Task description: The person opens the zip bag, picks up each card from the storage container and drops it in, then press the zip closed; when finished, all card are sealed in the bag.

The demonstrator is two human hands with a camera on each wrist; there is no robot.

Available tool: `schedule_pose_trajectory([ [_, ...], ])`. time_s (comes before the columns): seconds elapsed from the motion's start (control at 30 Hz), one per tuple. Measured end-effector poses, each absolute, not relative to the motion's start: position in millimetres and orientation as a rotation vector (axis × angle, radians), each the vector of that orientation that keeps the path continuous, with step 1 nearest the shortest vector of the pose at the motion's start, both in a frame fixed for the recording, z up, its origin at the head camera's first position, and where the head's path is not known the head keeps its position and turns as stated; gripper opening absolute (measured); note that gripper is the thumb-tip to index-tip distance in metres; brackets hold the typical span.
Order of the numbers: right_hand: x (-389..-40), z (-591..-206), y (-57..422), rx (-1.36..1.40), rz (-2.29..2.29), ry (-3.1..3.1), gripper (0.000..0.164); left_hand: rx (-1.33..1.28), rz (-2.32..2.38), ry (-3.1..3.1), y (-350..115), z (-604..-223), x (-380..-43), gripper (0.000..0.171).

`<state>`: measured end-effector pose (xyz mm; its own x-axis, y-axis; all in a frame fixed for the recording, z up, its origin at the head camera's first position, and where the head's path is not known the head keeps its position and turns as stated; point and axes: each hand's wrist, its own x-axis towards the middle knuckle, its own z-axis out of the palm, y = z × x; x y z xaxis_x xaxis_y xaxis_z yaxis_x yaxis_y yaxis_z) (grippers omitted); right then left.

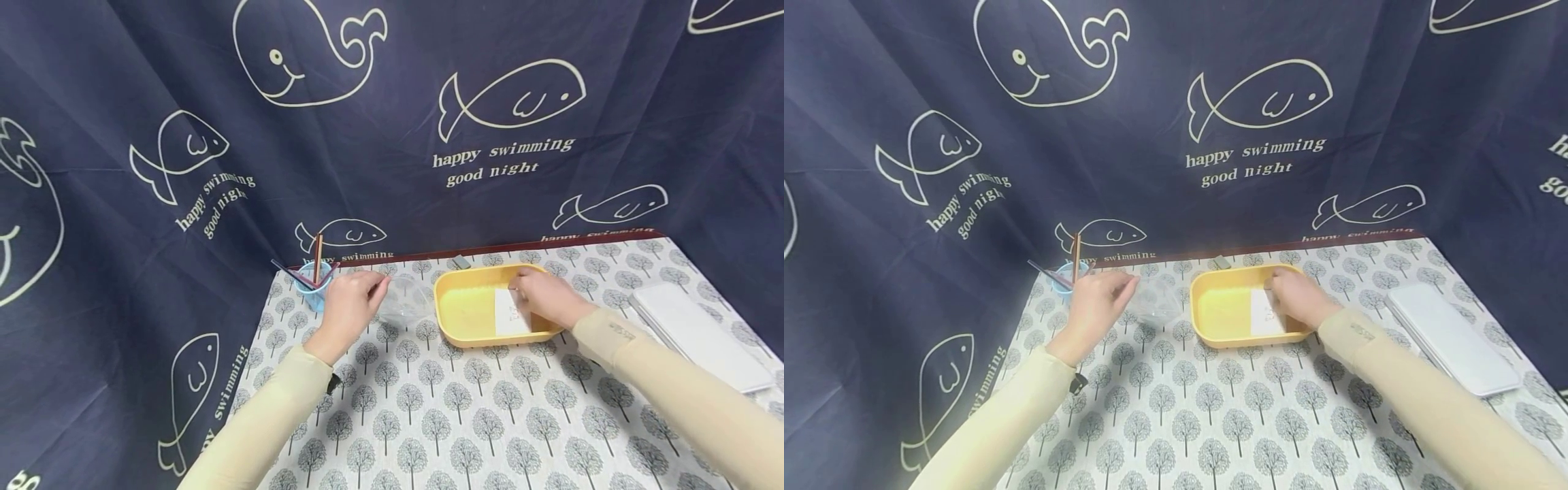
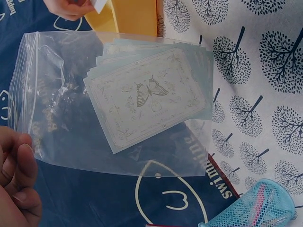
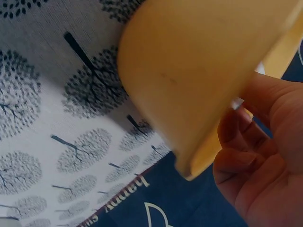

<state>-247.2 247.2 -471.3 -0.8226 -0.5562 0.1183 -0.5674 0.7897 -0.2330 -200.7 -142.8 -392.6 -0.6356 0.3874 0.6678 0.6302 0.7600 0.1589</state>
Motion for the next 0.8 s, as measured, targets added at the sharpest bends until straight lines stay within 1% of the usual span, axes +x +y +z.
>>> schedule_pose_trajectory([
  [0.23, -244, -450, 246, 0.978, 0.401, -2.880, 0.012, -0.770, -0.515, -2.314, -142, -394, -202, 0.016],
  [0.5, -238, -425, 246, 1.099, 0.402, -2.885, 0.011, -0.777, -0.505, -2.309, -142, -394, -202, 0.016],
  [0.8, -232, -406, 240, 1.004, 0.445, -2.896, 0.006, -0.776, -0.508, -2.324, -142, -394, -202, 0.017],
])
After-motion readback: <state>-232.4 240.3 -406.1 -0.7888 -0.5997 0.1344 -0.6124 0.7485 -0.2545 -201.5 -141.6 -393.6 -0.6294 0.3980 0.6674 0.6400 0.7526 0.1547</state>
